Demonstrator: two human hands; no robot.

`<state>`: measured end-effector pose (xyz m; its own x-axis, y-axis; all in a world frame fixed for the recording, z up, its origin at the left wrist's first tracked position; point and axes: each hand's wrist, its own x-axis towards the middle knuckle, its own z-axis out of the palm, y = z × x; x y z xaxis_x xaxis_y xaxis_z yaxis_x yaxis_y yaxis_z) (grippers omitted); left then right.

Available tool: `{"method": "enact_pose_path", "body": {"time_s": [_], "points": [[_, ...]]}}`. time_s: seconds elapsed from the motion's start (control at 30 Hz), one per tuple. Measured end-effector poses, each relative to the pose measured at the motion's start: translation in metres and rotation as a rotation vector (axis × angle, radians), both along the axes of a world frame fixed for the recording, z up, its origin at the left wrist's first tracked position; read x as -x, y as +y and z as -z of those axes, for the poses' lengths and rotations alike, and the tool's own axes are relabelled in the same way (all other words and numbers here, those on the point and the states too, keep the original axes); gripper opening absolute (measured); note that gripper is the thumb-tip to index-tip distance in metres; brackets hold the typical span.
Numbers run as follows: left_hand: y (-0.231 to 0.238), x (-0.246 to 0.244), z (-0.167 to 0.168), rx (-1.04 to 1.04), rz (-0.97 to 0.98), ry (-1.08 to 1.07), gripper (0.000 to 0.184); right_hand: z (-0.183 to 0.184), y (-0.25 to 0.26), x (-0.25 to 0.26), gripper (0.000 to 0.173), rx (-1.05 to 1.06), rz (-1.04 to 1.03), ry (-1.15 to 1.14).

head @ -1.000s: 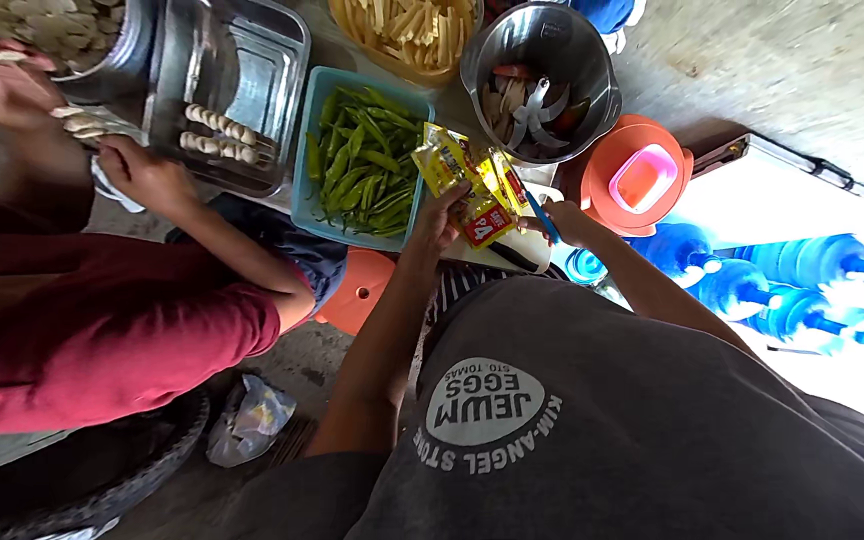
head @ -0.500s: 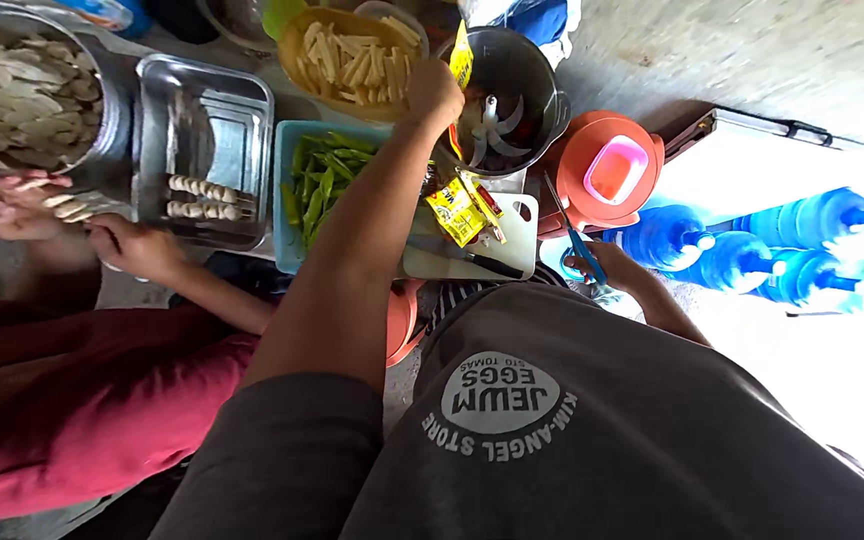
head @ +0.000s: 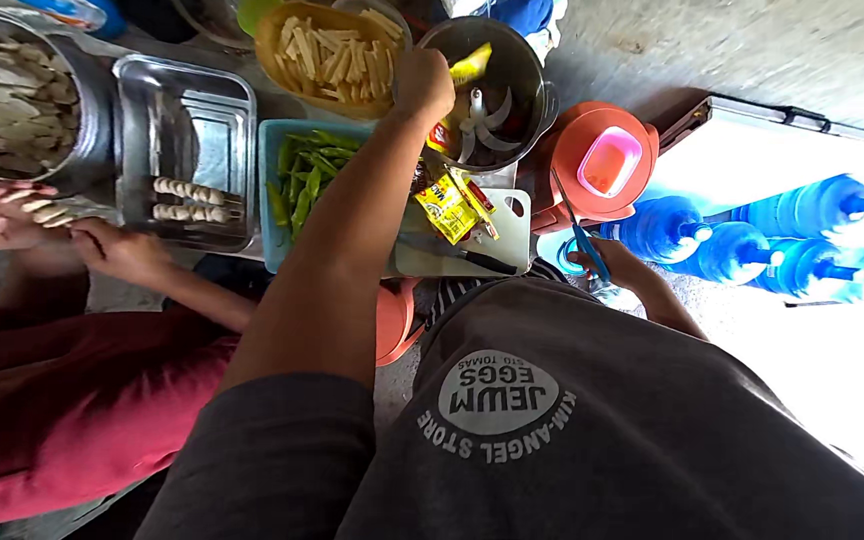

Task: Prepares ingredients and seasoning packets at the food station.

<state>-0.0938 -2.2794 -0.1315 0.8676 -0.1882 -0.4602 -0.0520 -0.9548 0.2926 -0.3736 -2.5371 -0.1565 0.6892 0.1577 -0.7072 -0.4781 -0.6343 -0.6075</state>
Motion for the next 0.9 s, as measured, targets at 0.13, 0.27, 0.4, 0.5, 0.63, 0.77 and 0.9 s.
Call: {"method": "enact_pose_path", "body": {"time_s": [0.13,0.27,0.4,0.5,0.63,0.77,0.9], "points": [[0.0015,0.0011,0.0032,-0.003,0.014,-0.046,0.035,-0.0048,-0.0003,-0.0041,0.040,0.015,-0.019,-0.018],[0.0017,0.0030,0.0029,-0.026,0.050,-0.028,0.029,-0.0042,-0.0011,-0.0053,0.040,0.023,-0.015,-0.001],[0.0025,0.0028,0.0046,0.009,0.046,-0.076,0.031,-0.0026,-0.0003,-0.0040,0.040,0.003,0.001,-0.015],[0.0011,0.0020,0.0044,0.018,0.051,-0.073,0.032,-0.0021,-0.0005,-0.0030,0.039,-0.014,0.003,-0.030],[-0.0006,0.0034,-0.0006,0.046,0.029,-0.056,0.031,-0.0015,0.0003,-0.0041,0.037,-0.020,0.007,-0.016],[0.0017,0.0027,0.0003,0.064,-0.001,-0.072,0.036,-0.0024,0.0002,-0.0059,0.038,-0.011,-0.019,-0.010],[0.0046,0.0043,-0.0005,0.069,-0.026,-0.060,0.034,-0.0041,0.0029,-0.0069,0.038,-0.023,-0.001,-0.023]]}}
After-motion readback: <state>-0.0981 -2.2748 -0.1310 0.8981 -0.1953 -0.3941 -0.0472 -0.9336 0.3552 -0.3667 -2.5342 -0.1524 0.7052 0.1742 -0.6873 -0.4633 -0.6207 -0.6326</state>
